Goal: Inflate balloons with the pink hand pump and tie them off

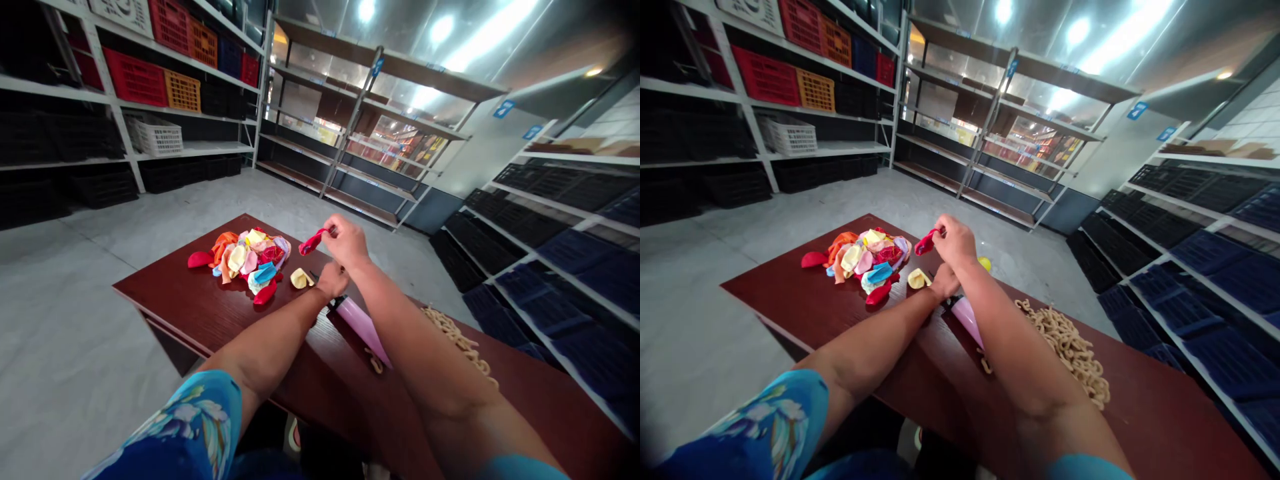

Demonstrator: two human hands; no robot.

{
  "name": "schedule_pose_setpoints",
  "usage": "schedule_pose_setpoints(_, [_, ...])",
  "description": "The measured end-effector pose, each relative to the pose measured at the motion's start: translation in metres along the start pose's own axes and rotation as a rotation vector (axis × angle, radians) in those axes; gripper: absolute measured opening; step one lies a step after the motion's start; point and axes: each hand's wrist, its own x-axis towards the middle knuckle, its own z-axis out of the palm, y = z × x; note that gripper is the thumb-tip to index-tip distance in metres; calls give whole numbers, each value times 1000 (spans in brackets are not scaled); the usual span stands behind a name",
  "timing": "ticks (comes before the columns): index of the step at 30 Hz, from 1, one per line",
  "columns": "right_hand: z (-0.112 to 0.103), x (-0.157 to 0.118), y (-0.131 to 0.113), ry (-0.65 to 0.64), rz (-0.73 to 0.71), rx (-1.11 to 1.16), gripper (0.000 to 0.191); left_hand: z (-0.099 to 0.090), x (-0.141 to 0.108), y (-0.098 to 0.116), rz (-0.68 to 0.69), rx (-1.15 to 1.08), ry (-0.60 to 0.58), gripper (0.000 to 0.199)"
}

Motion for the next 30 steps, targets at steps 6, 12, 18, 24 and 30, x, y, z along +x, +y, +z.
schedule_pose_setpoints(6, [-13,-41,35,-36,76,-131,11,-10,5,17,-253,-912,-117,42])
schedule_pose_setpoints(12, [-14,-78,48,-181,-61,-8,11,-10,5,18,-445,-1082,-114,41])
schedule_pose_setpoints(18, [-36,-111,54,-285,167,25,33,-17,15,9,-375,-1121,11,22])
schedule_pose_setpoints(24, [-51,-160,58,-576,379,-140,63,-38,26,10,-228,-1104,0,29])
schedule_pose_setpoints(30, [-53,-170,68,-621,352,-232,40,-63,36,14,-129,-1089,186,17])
